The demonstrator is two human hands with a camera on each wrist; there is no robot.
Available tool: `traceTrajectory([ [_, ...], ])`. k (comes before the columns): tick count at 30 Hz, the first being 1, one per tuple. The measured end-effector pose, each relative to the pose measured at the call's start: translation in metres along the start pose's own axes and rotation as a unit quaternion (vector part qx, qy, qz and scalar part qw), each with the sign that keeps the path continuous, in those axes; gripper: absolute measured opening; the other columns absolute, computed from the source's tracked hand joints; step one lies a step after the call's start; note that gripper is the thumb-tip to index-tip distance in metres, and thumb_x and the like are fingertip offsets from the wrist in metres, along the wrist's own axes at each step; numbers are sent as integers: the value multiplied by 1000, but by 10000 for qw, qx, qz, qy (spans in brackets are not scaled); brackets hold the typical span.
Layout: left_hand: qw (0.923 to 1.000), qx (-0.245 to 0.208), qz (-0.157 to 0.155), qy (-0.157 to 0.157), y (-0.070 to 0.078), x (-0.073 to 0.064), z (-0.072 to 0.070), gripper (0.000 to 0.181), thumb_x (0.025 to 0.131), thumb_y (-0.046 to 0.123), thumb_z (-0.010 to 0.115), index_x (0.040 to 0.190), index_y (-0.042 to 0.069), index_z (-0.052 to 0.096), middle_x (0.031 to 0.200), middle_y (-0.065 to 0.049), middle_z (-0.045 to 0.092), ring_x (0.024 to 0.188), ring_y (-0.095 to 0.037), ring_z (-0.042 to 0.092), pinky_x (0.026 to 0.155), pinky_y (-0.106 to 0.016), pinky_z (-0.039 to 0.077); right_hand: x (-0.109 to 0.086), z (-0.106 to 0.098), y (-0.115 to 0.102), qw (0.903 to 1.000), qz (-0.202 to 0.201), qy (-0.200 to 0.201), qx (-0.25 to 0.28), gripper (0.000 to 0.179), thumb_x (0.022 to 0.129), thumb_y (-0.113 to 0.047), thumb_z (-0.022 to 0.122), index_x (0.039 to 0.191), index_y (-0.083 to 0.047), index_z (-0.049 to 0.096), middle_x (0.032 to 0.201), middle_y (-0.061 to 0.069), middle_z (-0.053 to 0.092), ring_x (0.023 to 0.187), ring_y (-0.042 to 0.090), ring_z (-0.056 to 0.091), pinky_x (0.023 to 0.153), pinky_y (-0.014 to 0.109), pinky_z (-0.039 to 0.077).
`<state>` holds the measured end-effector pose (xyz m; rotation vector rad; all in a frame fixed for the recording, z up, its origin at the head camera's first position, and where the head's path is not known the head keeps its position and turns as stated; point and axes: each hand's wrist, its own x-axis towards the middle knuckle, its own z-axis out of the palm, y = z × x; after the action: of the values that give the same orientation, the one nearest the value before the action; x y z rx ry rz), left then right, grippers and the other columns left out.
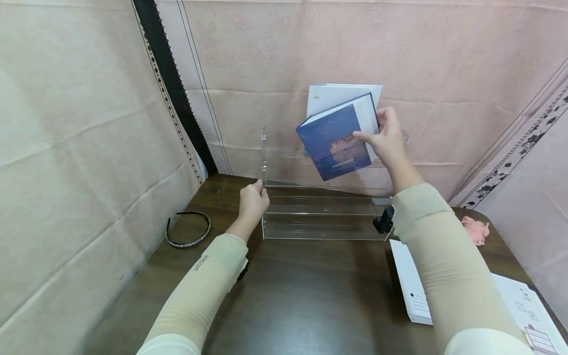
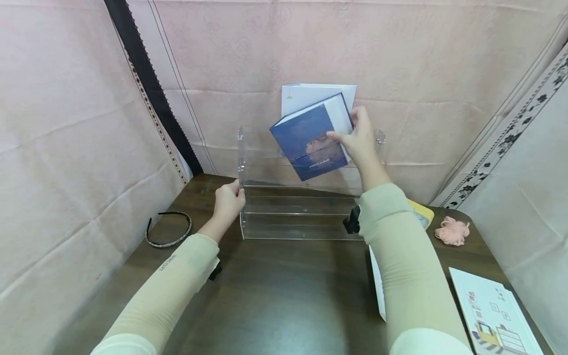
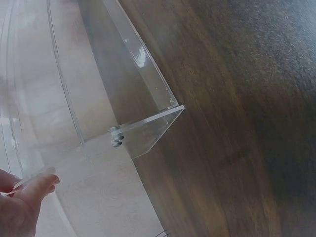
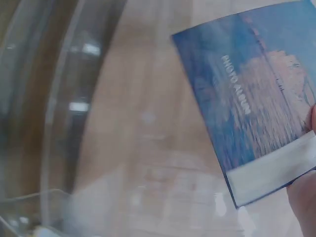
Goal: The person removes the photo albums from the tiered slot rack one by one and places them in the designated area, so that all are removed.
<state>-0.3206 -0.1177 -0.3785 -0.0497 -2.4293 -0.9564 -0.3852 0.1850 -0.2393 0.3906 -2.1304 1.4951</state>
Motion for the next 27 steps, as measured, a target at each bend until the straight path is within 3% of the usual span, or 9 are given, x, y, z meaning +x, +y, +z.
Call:
traceTrajectory([
  [7,9993,127,307,197,-2,4,2,7,84,0,58,78,-2,61,74,-16,67,63,-32,59,60,-42,49,10,-15,-43,9952,-886,59,407,50,65,12,78,96,-8,43,104,9,61,97,17,55,86,29,44],
  [10,9987,142,387,296,-1,6,2,10,83,-1,58,73,-1,57,74,-16,66,63,-33,59,60,-44,49,-1,-23,-57,9917,-1147,42,572,49,65,15,76,94,-7,44,99,6,62,94,18,57,83,28,46],
  [13,9989,87,365,284,0,9,4,10,83,-1,58,73,0,57,72,-15,66,62,-33,58,60,-43,49,-21,-34,-64,9915,-1086,-34,721,47,67,15,75,98,-5,45,102,8,63,96,21,58,84,30,48],
  [17,9988,77,404,270,2,11,7,9,83,-1,58,74,0,57,73,-15,66,62,-32,59,60,-43,49,-61,-41,-52,9951,-262,-178,940,44,72,9,74,102,-7,46,103,10,61,95,23,58,80,28,50],
  [21,9990,67,370,233,1,10,7,7,83,0,58,76,-1,59,74,-16,67,65,-33,60,61,-44,50,-112,-35,-12,9919,769,-594,813,40,75,3,74,102,-6,46,91,6,58,81,17,58,67,27,51],
  [27,9994,45,281,180,-4,7,7,6,84,0,56,78,0,58,75,-15,67,65,-32,59,61,-43,49,-181,-21,47,9602,2463,-1219,494,40,77,0,72,102,3,41,84,7,59,71,16,58,64,32,50],
])
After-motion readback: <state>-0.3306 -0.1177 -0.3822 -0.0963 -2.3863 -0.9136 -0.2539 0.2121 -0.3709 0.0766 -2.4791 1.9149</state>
